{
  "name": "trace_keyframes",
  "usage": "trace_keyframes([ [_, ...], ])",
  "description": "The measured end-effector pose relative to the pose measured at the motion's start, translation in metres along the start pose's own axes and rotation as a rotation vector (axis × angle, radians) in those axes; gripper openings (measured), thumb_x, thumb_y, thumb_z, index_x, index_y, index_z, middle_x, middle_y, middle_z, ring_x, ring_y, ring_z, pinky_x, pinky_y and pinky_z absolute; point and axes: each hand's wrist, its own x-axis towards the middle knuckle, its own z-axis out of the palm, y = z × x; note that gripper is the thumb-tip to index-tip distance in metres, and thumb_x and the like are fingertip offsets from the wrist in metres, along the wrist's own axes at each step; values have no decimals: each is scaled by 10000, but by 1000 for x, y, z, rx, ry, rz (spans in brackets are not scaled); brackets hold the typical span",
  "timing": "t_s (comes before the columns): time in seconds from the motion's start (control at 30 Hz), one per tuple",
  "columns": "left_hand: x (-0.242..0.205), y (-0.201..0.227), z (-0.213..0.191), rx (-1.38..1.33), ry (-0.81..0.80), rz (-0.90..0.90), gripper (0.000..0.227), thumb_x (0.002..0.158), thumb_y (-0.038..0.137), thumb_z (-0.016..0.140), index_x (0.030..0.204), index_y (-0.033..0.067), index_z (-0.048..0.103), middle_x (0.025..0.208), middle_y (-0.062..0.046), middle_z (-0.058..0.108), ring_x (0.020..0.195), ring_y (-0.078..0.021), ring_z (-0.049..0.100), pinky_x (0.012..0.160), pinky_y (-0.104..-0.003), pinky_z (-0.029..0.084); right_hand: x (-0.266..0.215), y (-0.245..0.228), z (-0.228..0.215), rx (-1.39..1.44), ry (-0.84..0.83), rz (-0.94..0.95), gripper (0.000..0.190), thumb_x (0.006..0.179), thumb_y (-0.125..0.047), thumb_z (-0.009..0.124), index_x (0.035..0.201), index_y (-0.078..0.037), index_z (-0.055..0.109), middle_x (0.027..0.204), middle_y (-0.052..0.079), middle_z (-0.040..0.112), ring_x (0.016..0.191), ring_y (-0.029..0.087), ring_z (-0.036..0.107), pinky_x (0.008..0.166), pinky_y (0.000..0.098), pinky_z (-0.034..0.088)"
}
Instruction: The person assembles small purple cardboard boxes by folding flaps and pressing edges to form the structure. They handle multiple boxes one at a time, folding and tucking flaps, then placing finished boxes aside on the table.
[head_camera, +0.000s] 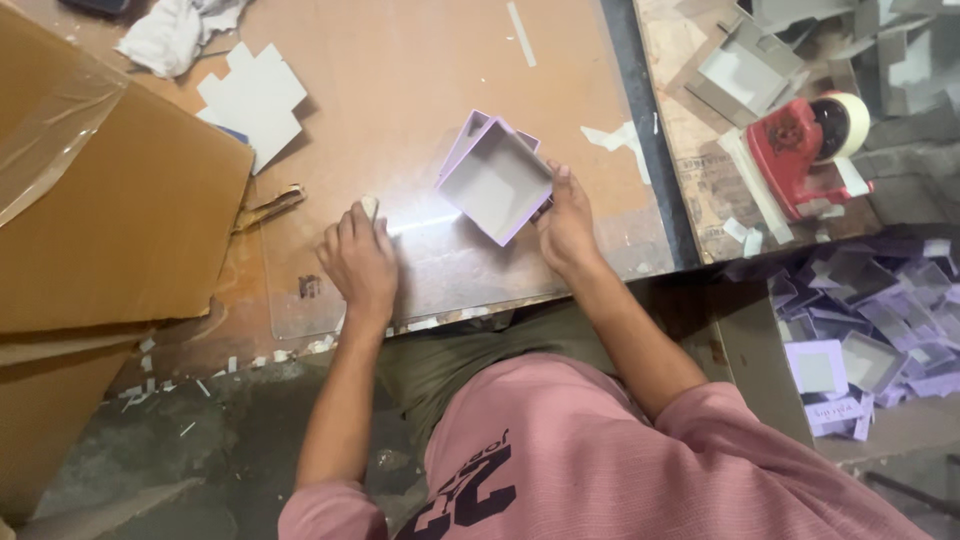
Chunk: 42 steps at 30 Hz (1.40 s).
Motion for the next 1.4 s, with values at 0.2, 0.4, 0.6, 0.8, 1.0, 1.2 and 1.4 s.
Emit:
trace_keyframes([
  [0.2,-20,-10,19,25,-17,22,405,967,194,670,1317,-8,642,1326,-182,624,1208,-372,544,1003,-540,387,-10,-23,-30,94,165,149,574,1073,-452,453,1396,20,512,1371,175,603,1244,288,619,1063,454,528],
  [0.4,-23,9,7,9,48,133,344,989,222,674,1289,54,655,1384,-117,637,1301,-353,532,1127,-528,363,-31,-35,-37,45,141,148,551,1065,-435,460,1350,28,552,1324,161,639,1203,249,643,1032,417,539],
  [0.6,-4,69,-37,-1167,-416,-13,778,1013,559,589,1518,-18,458,1423,-215,599,1278,-280,590,1091,-391,459,-63,-20,-31,-51,-45,18,429,1091,-256,620,1371,68,594,1233,163,678,1062,208,651,947,367,515],
  [0.8,5,97,-76,-1040,-245,170,751,1020,560,630,1444,-56,556,1211,-197,696,1107,-282,699,949,-380,553,-95,-43,-12,-31,-319,-130,613,890,-186,855,1387,52,586,1328,157,676,1242,250,654,1124,419,521],
  [1.0,-7,98,-93,-965,97,378,574,1022,478,670,1245,-50,639,937,-168,682,848,-297,668,742,-398,535,-126,-77,3,-201,-511,-98,628,895,-216,880,1383,38,577,1462,208,579,1386,281,578,1209,448,483],
  [1.2,-2,103,-112,-838,140,429,502,1015,410,622,1164,-69,636,881,-198,660,796,-332,657,715,-438,517,-125,-96,14,-515,-601,-272,613,983,-365,771,1422,10,565,1486,188,567,1436,276,549,1214,435,490],
  [1.4,2,128,-136,-721,-164,140,483,1039,393,661,1280,-25,646,952,-170,678,827,-331,689,726,-411,534,-110,-114,33,-1003,-391,-522,703,1077,-555,508,1505,3,518,1564,168,552,1490,336,509,1253,465,403],
])
